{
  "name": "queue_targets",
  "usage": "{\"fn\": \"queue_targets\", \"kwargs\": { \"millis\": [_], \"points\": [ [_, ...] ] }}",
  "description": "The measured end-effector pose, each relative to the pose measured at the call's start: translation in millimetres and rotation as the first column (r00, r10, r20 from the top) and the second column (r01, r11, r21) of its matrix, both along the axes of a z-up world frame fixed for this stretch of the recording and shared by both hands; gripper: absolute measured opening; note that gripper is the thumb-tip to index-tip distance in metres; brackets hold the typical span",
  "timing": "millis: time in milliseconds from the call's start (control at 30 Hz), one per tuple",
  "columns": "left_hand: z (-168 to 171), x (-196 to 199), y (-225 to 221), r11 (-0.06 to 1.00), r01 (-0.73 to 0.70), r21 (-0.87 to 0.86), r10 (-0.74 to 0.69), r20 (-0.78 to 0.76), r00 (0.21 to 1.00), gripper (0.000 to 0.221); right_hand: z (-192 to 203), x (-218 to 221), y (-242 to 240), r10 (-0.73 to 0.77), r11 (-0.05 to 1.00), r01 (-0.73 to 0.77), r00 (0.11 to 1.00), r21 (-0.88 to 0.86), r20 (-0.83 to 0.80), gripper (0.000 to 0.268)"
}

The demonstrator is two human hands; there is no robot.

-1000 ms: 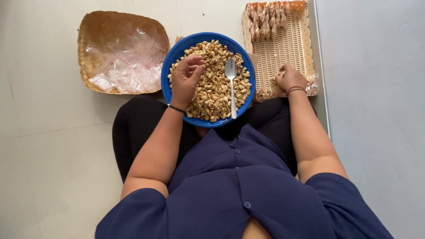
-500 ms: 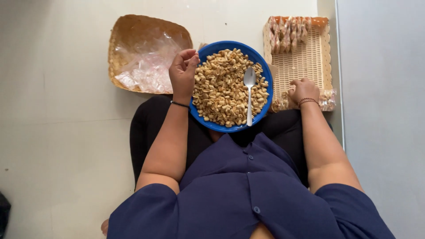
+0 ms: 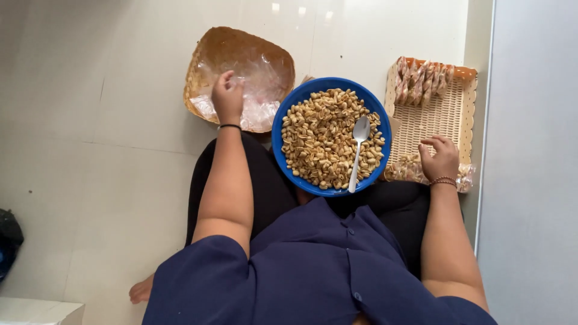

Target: Sorting peanuts in a bowl and transferring them into small plastic bags for packaging.

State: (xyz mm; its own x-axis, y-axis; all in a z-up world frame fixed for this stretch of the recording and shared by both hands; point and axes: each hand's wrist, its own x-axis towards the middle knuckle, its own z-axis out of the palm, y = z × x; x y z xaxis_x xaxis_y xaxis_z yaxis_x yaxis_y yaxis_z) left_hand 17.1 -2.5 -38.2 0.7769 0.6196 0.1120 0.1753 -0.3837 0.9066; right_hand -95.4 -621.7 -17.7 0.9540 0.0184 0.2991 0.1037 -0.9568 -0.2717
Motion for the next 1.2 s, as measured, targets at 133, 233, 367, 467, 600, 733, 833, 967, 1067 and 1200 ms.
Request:
{"fn": "queue_targets", "kwargs": {
  "millis": [133,233,367,467,600,733,833,967,1067,1200],
  "points": [
    [-3.6,12.5,-32.1,0.945,0.168,0.28,-0.171,-0.016,0.985,0.044,-2.6,6.5,-1.8,-0.037,0.995,0.041,0.998,0.086,-0.041,0.015],
    [-21.3,26.0,-42.2,0.909,0.247,0.336,-0.222,-0.112,0.969,0.039,5.7,5.1,6.2,-0.027,0.987,0.035,0.998,0.157,-0.058,0.012],
    [-13.1,41.5,-51.5,0.752,0.3,0.587,-0.184,-0.251,0.95,0.057,14.9,7.7,14.8,0.035,0.988,-0.035,0.999,0.15,-0.001,0.009],
    [-24.3,54.0,-51.9,0.596,0.255,0.761,-0.157,-0.2,0.967,0.034,20.2,10.7,19.3,0.028,0.989,-0.029,1.0,0.147,0.007,0.008],
    [-43.2,65.4,-46.2,0.49,0.195,0.85,-0.197,-0.111,0.974,0.003,19.2,13.2,20.1,0.01,0.987,-0.008,1.0,0.163,-0.009,0.009],
    [-60.5,73.3,-36.3,0.493,0.233,0.838,-0.173,-0.168,0.97,0.007,3.6,16.2,9.8,0.004,0.98,0.004,0.999,0.201,-0.04,0.01],
    [-27.2,70.0,-33.9,0.519,0.17,0.838,-0.174,-0.09,0.981,0.011,7.1,18.0,11.9,0.005,0.965,0.011,0.998,0.264,-0.063,0.012],
    [12.5,66.4,-27.9,0.504,-0.093,0.859,-0.127,0.18,0.975,0.018,11.3,16.3,14.1,0.003,0.941,0.024,0.997,0.338,-0.079,0.01],
    [45.3,52.7,-24.4,0.56,-0.14,0.816,-0.168,0.278,0.946,0.018,17.8,11.5,18.4,-0.006,0.928,0.04,0.996,0.371,-0.093,0.01],
    [114.6,19.3,-40.2,0.889,0.141,0.436,-0.305,0.333,0.892,0.01,36.7,10.0,29.9,-0.031,0.904,0.047,0.998,0.424,-0.045,0.015]
  ]
}}
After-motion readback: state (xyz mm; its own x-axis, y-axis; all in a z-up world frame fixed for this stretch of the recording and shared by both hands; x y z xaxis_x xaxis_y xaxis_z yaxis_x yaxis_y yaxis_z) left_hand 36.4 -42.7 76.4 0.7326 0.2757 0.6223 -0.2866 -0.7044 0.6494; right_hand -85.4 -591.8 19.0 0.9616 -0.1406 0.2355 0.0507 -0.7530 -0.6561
